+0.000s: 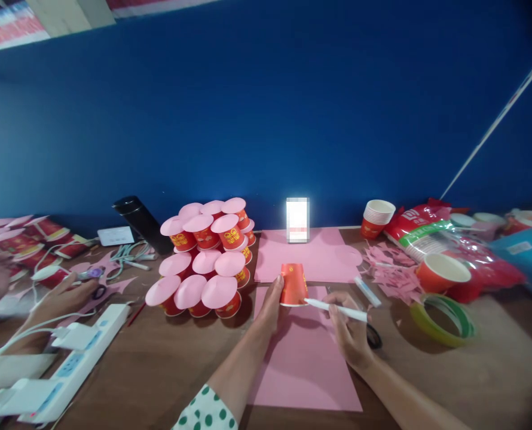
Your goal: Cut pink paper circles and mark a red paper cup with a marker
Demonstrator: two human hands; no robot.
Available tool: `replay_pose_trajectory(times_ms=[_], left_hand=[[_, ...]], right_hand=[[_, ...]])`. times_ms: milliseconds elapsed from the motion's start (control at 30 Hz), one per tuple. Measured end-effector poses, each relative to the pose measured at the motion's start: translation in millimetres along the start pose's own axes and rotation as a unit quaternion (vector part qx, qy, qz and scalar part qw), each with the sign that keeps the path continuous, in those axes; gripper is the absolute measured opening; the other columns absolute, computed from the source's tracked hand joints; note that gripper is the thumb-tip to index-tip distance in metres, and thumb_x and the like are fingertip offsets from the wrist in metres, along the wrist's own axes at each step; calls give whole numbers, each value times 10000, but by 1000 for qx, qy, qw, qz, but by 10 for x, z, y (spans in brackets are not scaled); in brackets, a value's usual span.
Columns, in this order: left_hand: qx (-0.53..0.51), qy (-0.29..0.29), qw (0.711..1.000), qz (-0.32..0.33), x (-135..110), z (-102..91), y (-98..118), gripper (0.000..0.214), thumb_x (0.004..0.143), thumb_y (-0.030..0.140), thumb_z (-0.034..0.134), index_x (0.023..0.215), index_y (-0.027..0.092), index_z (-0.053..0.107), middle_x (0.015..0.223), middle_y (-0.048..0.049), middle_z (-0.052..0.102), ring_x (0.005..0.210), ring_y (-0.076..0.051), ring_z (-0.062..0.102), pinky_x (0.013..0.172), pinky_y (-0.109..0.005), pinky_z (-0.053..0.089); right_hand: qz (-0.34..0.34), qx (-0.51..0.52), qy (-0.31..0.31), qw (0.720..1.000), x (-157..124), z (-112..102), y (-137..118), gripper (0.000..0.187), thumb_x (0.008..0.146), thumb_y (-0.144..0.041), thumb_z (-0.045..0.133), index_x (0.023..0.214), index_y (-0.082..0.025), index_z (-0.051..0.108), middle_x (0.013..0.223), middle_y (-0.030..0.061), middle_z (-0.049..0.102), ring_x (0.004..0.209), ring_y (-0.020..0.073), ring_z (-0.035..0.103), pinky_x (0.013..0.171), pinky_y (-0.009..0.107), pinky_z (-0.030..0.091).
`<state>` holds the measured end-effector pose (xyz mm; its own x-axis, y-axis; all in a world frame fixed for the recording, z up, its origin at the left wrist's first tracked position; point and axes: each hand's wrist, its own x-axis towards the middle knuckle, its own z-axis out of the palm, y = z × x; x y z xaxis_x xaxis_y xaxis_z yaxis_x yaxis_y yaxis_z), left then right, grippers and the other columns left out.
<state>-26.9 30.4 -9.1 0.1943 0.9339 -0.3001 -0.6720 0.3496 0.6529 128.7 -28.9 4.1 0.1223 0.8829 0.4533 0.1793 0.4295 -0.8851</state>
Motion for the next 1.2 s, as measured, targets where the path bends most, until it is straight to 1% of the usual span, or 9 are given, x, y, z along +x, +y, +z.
replay_pose_trajectory(times_ms=[233, 433, 600, 800, 1033, 1100, 1200], left_hand=[[3, 21, 1000, -11, -21, 51, 29, 439, 736, 496, 707, 1013, 157, 675, 1139, -133, 660, 1116, -263, 584, 982, -355, 451], [0, 15, 1000, 2, -21, 54, 20, 427, 755, 494, 689, 997, 142, 669, 1116, -133, 664, 1085, -249, 596, 971, -346, 456], [6, -1, 1000, -2, -8, 20, 7, 416, 764, 497, 679, 1010, 162, 677, 1103, -127, 671, 1068, -245, 605, 955, -337, 460], [6, 35, 999, -9, -35, 64, 22, 412, 761, 490, 685, 989, 147, 683, 1048, -112, 685, 973, -215, 628, 907, -315, 478], [-2, 24, 1000, -6, -45, 78, 24, 446, 753, 497, 690, 1020, 141, 680, 1034, -106, 685, 992, -228, 620, 920, -334, 459], [-3, 28, 1000, -7, -43, 77, 23, 453, 750, 494, 695, 1023, 134, 675, 1027, -114, 682, 998, -231, 616, 922, -338, 456], [0, 15, 1000, -8, -38, 75, 17, 453, 768, 504, 670, 1029, 134, 671, 1039, -135, 677, 1022, -241, 608, 932, -339, 453]], right_hand=[[-1, -13, -2, 1000, -15, -20, -25, 154, 948, -302, 439, 860, -209, 524, 637, -23, 484, 543, 119, 456, 472, 236, 347], [-7, -19, -3, 1000, -10, -15, -55, 163, 952, -304, 435, 849, -212, 521, 626, -27, 482, 529, 115, 444, 470, 235, 347], [-7, -16, -2, 1000, -3, -12, -87, 160, 951, -313, 435, 859, -213, 521, 611, -34, 479, 510, 113, 437, 462, 235, 348], [-6, -19, 2, 1000, -8, -8, -77, 174, 948, -325, 437, 855, -209, 526, 604, -31, 476, 510, 119, 434, 458, 241, 341], [-4, -17, 5, 1000, -19, -8, -70, 168, 948, -314, 439, 859, -209, 535, 644, -16, 493, 541, 126, 458, 480, 252, 360], [-5, -13, 2, 1000, -20, -10, -66, 160, 947, -308, 439, 863, -210, 534, 639, -20, 491, 534, 123, 454, 480, 248, 361], [-3, -16, 2, 1000, -20, -12, -49, 151, 942, -299, 449, 857, -207, 534, 642, -20, 495, 532, 117, 447, 486, 245, 359]])
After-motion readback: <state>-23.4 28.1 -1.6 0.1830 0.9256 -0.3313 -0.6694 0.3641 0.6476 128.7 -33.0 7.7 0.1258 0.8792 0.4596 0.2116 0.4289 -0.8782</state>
